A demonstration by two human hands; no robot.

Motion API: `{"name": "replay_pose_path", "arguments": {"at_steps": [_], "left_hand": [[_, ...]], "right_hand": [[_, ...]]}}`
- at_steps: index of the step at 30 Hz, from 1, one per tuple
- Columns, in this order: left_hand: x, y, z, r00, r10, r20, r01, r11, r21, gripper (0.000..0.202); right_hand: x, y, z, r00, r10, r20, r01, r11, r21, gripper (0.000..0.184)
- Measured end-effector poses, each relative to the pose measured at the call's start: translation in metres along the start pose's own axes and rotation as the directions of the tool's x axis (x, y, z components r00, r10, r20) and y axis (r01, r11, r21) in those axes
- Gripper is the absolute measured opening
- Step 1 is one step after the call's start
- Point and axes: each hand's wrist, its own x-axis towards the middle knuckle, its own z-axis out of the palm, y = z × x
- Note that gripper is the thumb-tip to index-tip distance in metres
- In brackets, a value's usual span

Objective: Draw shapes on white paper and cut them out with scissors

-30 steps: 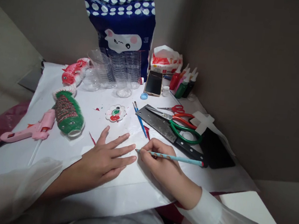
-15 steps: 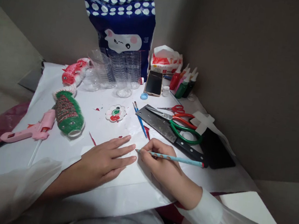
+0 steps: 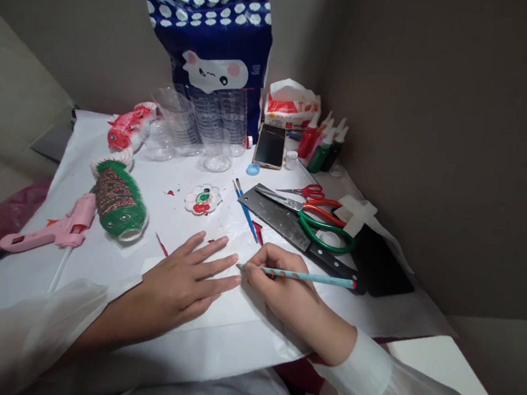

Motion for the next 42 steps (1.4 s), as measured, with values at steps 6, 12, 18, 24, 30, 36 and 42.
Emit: {"name": "replay_pose_path", "arguments": {"at_steps": [6,12,18,24,30,36,42], "left_hand": [[0.0,0.001,-0.003,0.999,-0.006,0.036,0.005,1.0,0.011,0.037],[0.001,0.002,-0.005,0.998,-0.018,0.053,0.017,1.0,0.012,0.034],[0.0,0.002,-0.001,0.999,-0.033,0.008,0.032,0.999,0.008,0.033],[-0.003,0.003,-0.001,0.997,-0.053,0.06,0.054,0.999,-0.001,0.035],[-0.002,0.005,-0.003,0.993,-0.084,0.084,0.084,0.996,0.002,0.036],[-0.002,0.003,0.001,0.998,-0.055,0.026,0.055,0.998,0.014,0.037],[-0.005,0.003,0.004,0.999,-0.034,0.041,0.035,0.999,-0.035,0.044]], "right_hand": [[0.001,-0.002,-0.002,1.0,0.026,-0.006,-0.026,1.0,0.002,0.015],[0.002,-0.002,-0.001,1.0,0.019,-0.014,-0.019,1.0,-0.001,0.015],[0.003,0.001,-0.004,0.998,0.013,0.064,-0.016,0.999,0.045,0.013],[0.006,0.0,-0.003,0.999,0.035,0.014,-0.035,0.998,0.045,0.016],[0.005,-0.004,-0.003,0.997,0.022,0.07,-0.026,0.998,0.057,0.014],[-0.001,0.003,-0.011,0.995,0.088,-0.057,-0.081,0.991,0.11,0.018],[-0.02,-0.001,-0.016,0.982,0.153,-0.113,-0.156,0.987,-0.023,0.016]]}}
